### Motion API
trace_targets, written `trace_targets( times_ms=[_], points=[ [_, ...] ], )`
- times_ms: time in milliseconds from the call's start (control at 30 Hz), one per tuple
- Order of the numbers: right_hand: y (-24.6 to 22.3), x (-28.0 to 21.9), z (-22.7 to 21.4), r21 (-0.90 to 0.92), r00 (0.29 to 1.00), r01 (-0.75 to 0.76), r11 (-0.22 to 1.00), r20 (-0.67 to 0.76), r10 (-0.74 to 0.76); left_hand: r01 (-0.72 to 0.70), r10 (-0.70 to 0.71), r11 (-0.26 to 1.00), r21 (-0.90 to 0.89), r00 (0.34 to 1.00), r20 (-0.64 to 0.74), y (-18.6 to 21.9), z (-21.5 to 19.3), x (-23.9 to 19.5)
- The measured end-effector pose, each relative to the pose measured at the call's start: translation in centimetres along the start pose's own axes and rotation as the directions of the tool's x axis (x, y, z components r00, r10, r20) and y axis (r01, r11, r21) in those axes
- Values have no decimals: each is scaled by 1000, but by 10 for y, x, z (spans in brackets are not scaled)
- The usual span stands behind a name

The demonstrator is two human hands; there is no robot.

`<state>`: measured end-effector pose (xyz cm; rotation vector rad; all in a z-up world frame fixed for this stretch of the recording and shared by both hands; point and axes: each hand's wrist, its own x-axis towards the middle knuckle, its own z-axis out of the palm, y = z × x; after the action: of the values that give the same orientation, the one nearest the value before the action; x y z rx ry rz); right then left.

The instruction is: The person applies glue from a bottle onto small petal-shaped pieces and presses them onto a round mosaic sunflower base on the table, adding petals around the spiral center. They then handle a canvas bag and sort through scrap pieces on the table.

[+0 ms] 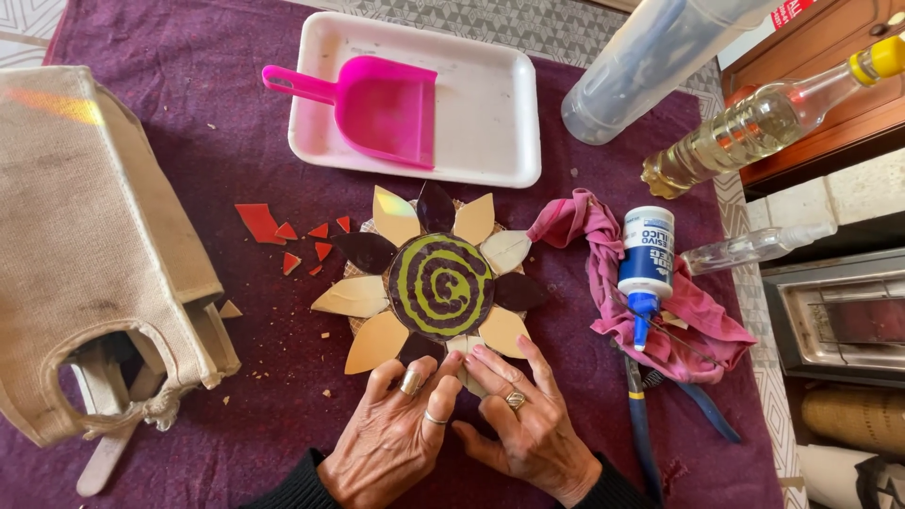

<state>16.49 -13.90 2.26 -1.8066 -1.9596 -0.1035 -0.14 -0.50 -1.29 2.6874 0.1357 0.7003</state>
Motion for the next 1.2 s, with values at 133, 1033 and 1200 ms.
trace_targets(
  times_ms=[133, 1033, 1200],
  points=[
    [0, 0, 1, -20, 1000, -9, 1000, -5, 9, 44, -45, 994, -98, 999, -9, -2, -8, 4],
    [-5, 5, 2, -41, 999, 6, 999, -33, -7, 611, -632, 772, -173, 766, -113, 26, -18, -3],
    [-4, 2, 3, -49, 1000, 10, 999, -26, -12, 583, -610, 790, -188, 779, -145, 28, -16, -1]
  ],
)
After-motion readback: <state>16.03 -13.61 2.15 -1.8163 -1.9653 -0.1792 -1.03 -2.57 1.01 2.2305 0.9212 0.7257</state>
